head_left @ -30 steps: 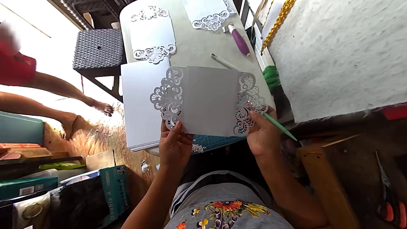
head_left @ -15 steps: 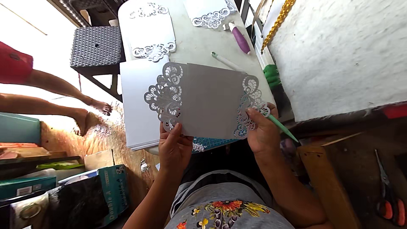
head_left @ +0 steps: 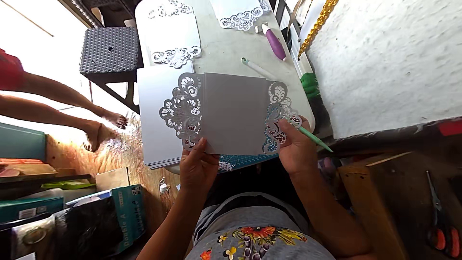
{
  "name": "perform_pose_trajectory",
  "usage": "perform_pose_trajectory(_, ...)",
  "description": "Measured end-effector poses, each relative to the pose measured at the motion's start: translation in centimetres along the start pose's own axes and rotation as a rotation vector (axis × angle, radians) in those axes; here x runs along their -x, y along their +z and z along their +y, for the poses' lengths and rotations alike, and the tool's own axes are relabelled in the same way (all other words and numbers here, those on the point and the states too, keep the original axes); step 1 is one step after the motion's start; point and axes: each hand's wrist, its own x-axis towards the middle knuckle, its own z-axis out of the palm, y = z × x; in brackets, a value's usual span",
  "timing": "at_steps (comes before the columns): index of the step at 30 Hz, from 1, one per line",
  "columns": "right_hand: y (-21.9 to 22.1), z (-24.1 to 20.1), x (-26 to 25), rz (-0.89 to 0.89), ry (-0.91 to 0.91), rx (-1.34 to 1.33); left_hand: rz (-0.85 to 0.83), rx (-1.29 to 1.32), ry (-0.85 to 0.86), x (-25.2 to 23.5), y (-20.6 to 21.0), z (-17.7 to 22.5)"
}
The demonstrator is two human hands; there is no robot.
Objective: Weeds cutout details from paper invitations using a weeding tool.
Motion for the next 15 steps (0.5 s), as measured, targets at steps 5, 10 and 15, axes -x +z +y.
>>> perform_pose_trajectory(5,-0.1,0.4,0.1,-0.126,-0.056,0.042,0.014,-0.069,0.037,-0.1,0.1,1.2)
perform_pose_trajectory(10,-2.0,1.5,-1.4,-0.477,-0.236,0.542,0.069,-0.205,0.298,-1.7,-0.5,6.2)
perform_pose_trajectory(15,-2.7,5.8,-2.0,-0.793,-0.691,1.179,0.192,-0.185,0.422,-2.3,-0.8,9.7)
